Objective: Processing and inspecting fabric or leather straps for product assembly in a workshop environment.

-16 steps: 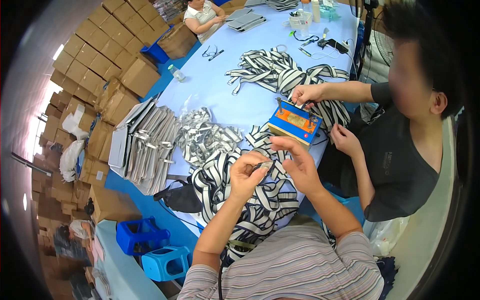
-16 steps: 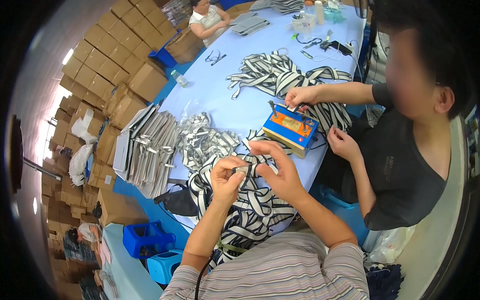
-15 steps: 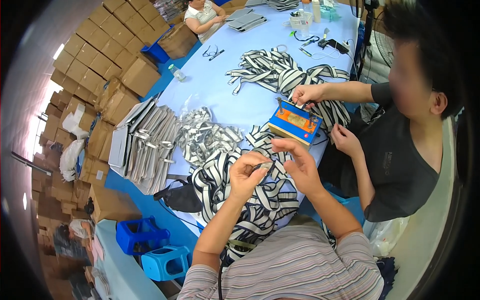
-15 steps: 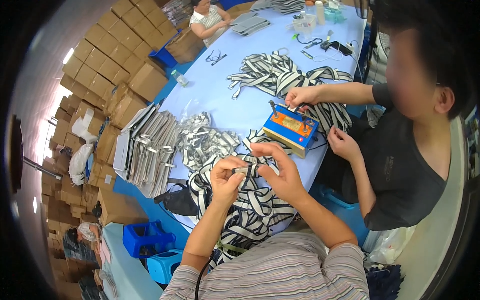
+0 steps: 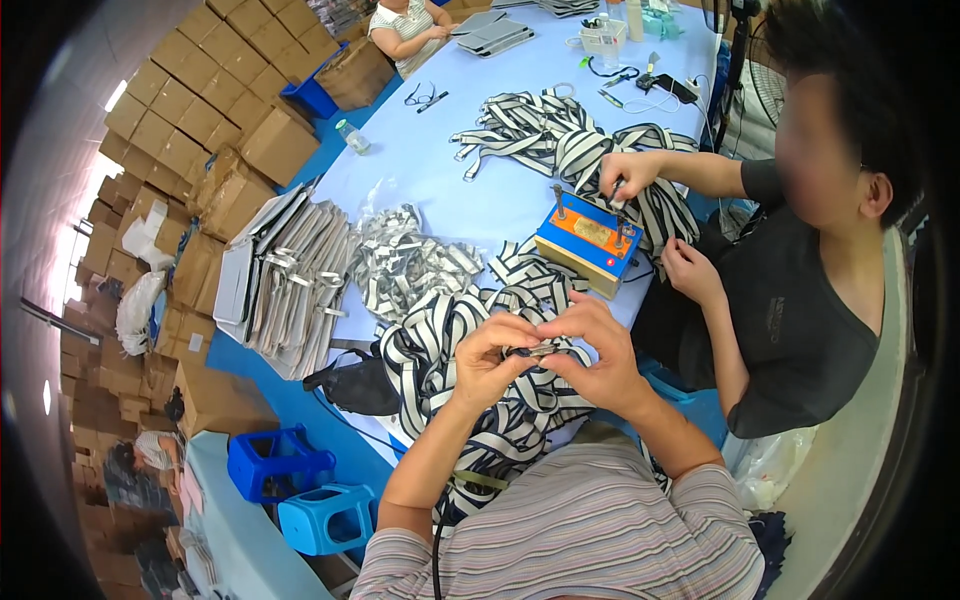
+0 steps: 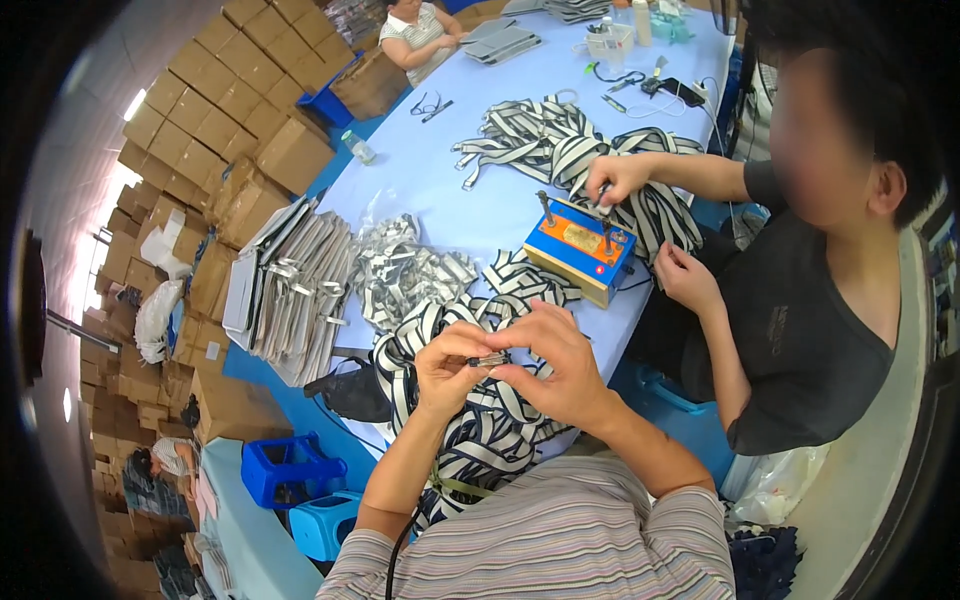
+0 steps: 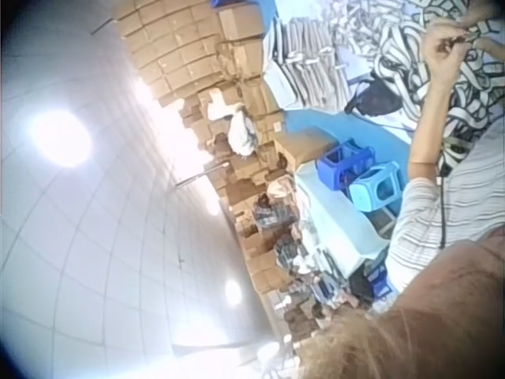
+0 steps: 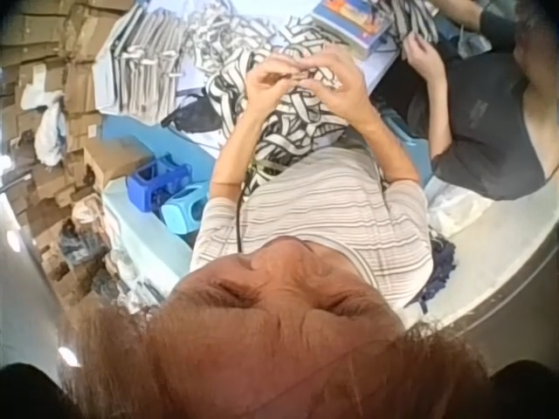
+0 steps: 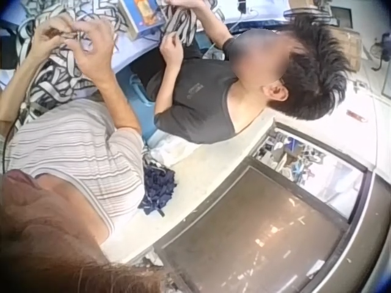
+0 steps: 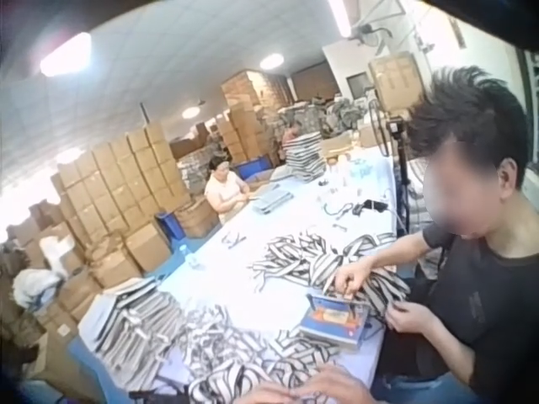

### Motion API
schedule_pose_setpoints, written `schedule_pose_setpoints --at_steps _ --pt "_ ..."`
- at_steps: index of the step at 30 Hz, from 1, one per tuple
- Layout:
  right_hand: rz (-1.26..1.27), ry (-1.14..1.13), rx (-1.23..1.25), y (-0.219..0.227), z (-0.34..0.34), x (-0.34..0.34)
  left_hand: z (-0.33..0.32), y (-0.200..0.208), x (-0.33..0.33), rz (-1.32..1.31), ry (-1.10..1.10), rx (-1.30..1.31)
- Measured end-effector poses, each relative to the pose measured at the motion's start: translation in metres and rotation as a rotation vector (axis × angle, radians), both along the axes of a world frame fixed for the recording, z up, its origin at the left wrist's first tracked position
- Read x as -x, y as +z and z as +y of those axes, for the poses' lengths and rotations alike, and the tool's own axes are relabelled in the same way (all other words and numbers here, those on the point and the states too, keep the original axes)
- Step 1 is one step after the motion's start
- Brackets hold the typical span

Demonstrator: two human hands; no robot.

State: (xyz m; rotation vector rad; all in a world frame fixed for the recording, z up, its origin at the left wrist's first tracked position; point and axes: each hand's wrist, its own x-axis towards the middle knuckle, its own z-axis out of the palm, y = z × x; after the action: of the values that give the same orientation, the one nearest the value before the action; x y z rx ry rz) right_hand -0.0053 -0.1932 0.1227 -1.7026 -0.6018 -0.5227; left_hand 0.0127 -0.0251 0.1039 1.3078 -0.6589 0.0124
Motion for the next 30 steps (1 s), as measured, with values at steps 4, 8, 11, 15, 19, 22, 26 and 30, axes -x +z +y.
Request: schedule_pose_setpoints --at_steps 4,8,11,15,19,22,26,30 --pt "-0.029 -0.011 0.017 0.002 0.001 0.002 -0.001 -0.002 0.001 -0.011 0.045 -0.027" --pt "-0.077 -0.065 0.053 -0.004 -0.001 -0.003 -0.004 -0.006 -0.004 -0.036 0.083 -0.158" --pt "-0.115 -0.191 0.061 -0.019 -0.002 -0.018 -0.014 -0.009 -0.011 0.325 -0.023 -0.09" --pt "0.041 -0.277 -0.028 -0.039 -0.01 -0.047 -0.033 -0.032 -0.047 0.507 -0.028 -0.176" --pt "0.219 -0.333 -0.239 -0.067 -0.02 -0.073 -0.06 -0.047 -0.096 0.46 -0.035 -0.154" --pt "0.256 -0.366 -0.285 -0.081 -0.03 -0.071 -0.072 -0.065 -0.13 0.581 -0.016 -0.172" --pt "0.422 -0.371 -0.323 -0.097 -0.055 -0.058 -0.099 -0.066 -0.148 0.769 0.086 -0.162" --pt "0.474 -0.398 -0.335 -0.11 -0.074 -0.049 -0.111 -0.082 -0.156 0.798 0.087 -0.141"
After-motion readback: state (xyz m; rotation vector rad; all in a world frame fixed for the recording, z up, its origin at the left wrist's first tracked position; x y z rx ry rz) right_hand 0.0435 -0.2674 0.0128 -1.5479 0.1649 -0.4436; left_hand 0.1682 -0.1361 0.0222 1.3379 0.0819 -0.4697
